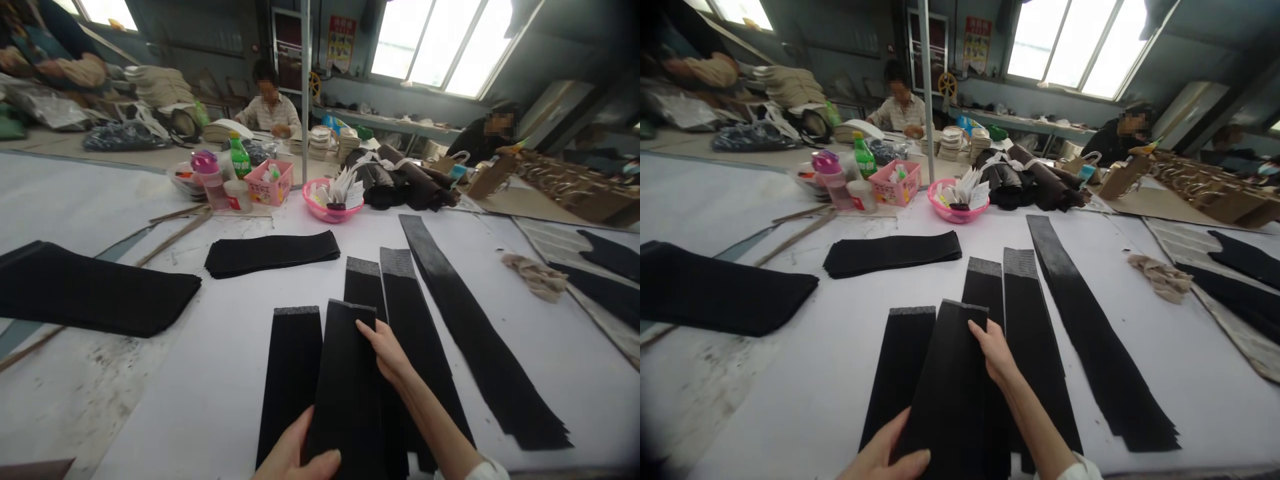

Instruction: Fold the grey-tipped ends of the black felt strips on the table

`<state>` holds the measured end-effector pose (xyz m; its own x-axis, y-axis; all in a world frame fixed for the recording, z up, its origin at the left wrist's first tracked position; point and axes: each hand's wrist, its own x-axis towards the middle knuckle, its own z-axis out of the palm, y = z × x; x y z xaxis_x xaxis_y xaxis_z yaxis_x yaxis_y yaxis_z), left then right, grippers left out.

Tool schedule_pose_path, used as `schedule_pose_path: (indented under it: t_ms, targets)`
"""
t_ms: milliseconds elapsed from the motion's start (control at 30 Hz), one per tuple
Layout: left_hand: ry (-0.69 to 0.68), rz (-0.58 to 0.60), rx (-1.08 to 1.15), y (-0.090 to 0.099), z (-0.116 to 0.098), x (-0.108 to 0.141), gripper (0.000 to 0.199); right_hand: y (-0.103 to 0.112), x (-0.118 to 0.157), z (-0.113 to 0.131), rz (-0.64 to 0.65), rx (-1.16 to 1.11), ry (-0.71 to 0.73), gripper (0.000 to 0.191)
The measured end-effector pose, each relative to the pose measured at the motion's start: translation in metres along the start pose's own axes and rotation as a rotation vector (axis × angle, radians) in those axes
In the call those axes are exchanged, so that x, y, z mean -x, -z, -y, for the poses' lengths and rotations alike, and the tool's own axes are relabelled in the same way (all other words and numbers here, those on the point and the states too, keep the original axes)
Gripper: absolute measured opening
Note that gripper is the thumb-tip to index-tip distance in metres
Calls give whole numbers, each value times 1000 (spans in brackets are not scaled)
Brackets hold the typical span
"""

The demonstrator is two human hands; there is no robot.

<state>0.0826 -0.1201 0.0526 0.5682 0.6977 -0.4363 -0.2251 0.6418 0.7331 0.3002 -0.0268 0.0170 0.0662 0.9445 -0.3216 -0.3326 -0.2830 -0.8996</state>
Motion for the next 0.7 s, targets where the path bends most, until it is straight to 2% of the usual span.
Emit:
schedule_pose_path:
  t_ms: [133,233,333,500,600,700]
  targets:
    - [-55,-220,44,26,-11,-4,58,-38,2,-10,156,45,-101,35]
    - [-100,-317,17,47,-22,-13,60,-61,6,-13,222,81,-166,35]
    - [-161,-374,-88,69,-33,-27,52,-76,7,-13,248,114,-157,35]
    - [-230,-436,-364,102,-41,-54,41,-73,-8,-19,277,294,-49,25]
    - [-235,-425,-442,115,-42,-64,39,-61,-23,-25,203,517,20,17]
    - [-209,-439,-516,125,-45,-71,42,-51,-35,-28,144,666,12,27]
